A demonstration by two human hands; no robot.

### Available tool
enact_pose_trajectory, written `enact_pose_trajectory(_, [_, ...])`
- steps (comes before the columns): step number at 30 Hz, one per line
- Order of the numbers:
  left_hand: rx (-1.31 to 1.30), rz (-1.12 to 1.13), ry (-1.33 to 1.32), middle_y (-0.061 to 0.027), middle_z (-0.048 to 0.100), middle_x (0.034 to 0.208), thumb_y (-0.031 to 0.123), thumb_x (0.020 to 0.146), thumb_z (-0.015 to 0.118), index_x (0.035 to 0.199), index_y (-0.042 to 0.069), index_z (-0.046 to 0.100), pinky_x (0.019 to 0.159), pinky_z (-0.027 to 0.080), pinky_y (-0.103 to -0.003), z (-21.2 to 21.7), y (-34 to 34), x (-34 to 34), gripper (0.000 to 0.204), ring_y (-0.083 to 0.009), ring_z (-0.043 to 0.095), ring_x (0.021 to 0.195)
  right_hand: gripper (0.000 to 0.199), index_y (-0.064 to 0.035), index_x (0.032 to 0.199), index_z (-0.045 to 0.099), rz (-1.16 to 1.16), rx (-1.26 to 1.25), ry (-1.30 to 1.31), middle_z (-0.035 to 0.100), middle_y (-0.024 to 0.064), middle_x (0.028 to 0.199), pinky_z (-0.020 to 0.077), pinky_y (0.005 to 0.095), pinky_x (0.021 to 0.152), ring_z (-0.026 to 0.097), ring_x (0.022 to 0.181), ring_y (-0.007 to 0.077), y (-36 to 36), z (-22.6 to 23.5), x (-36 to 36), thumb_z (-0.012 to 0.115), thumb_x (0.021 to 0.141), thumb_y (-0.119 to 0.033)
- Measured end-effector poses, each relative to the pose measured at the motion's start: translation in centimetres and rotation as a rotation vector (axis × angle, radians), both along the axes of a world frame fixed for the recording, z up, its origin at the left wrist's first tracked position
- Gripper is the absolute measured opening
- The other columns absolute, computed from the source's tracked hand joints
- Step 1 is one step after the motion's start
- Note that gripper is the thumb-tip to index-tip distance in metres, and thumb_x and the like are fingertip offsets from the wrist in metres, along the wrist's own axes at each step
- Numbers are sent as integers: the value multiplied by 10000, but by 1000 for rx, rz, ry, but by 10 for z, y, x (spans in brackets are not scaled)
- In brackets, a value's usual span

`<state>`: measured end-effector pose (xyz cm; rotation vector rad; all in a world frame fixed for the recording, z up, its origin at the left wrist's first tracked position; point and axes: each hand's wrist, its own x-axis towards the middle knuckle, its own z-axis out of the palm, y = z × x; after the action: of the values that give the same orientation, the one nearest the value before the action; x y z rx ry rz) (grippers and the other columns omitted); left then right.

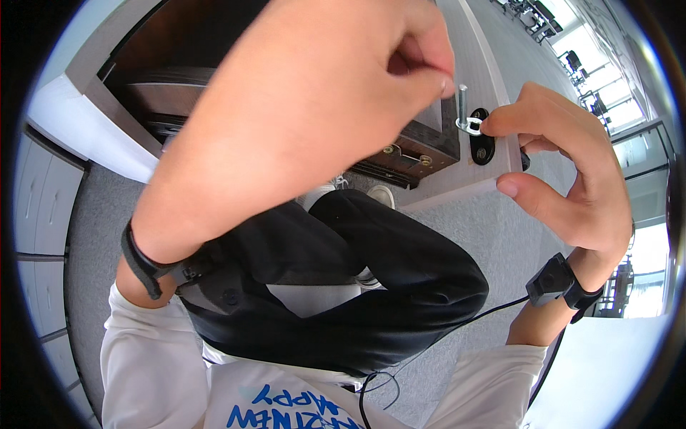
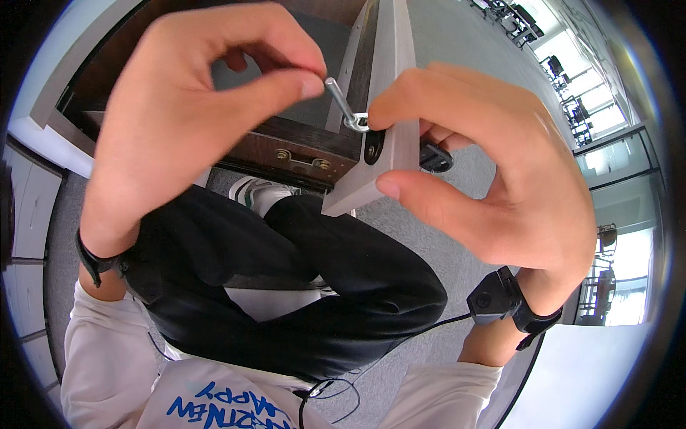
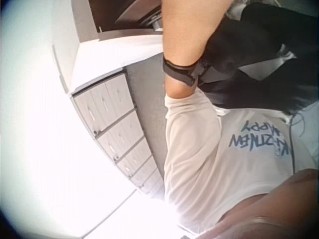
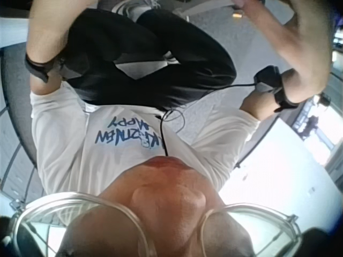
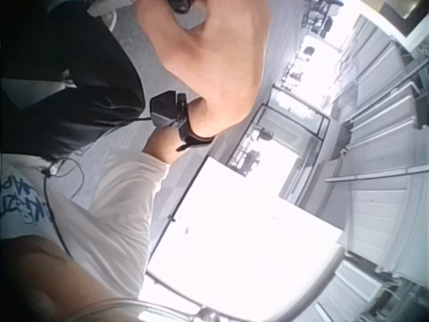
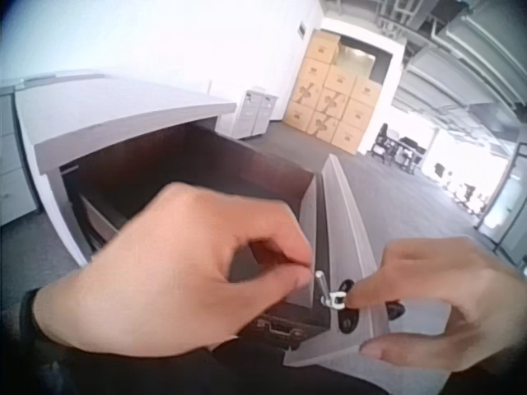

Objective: The person uses a screwdriver to tighten screws on the side of a white drawer, securing the drawer to the cabinet frame. The person then moves to the front of the drawer and tightens additional screws on the drawer face.

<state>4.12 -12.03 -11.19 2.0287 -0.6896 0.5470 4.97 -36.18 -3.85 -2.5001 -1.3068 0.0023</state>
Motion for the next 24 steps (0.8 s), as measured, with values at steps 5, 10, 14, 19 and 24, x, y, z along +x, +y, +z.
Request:
enact_pose_trajectory(5, [79,-35,-89,-125,707,823,47,894,725,936,-22,669,671,542,-296,8,6,0,99,-240,698,730,443,-11,1097,691,0,-7,24,641,104,1003,497,293,696,644,882,242,0,2,-1,743,677,-143])
enact_pose_trajectory(10, [-138,-66,17,-13,693,800,-13,854,724,908,-10,691,722,511,-249,-4,-12,-7,64,-88,624,735,469,-6,1108,691,-27,-42,16,641,107,1019,514,302,726,655,900,248,0,4,-4,740,662,-141])
enact_pose_trajectory(14, [-157,-14,22,-30,704,807,-26,861,722,927,-5,689,697,524,-249,-12,-25,-12,77,-100,645,727,486,5,1121,690,-66,-60,23,640,114,1025,547,325,780,672,929,264,-1,6,-6,738,661,-145])
enact_pose_trajectory(19, [-73,29,-53,-49,714,801,-27,857,728,931,-1,687,671,533,-254,-14,-28,-13,88,-125,680,716,505,20,1136,682,-51,-43,36,640,131,1032,579,357,806,690,928,283,-3,2,-4,743,667,-154])
enact_pose_trajectory(24, [-354,-122,64,-72,717,799,-12,846,741,921,8,691,643,540,-270,-23,-28,-7,92,-168,701,703,514,15,1151,680,-32,-66,38,645,132,1025,589,365,797,699,918,286,-6,3,-4,747,673,-161])
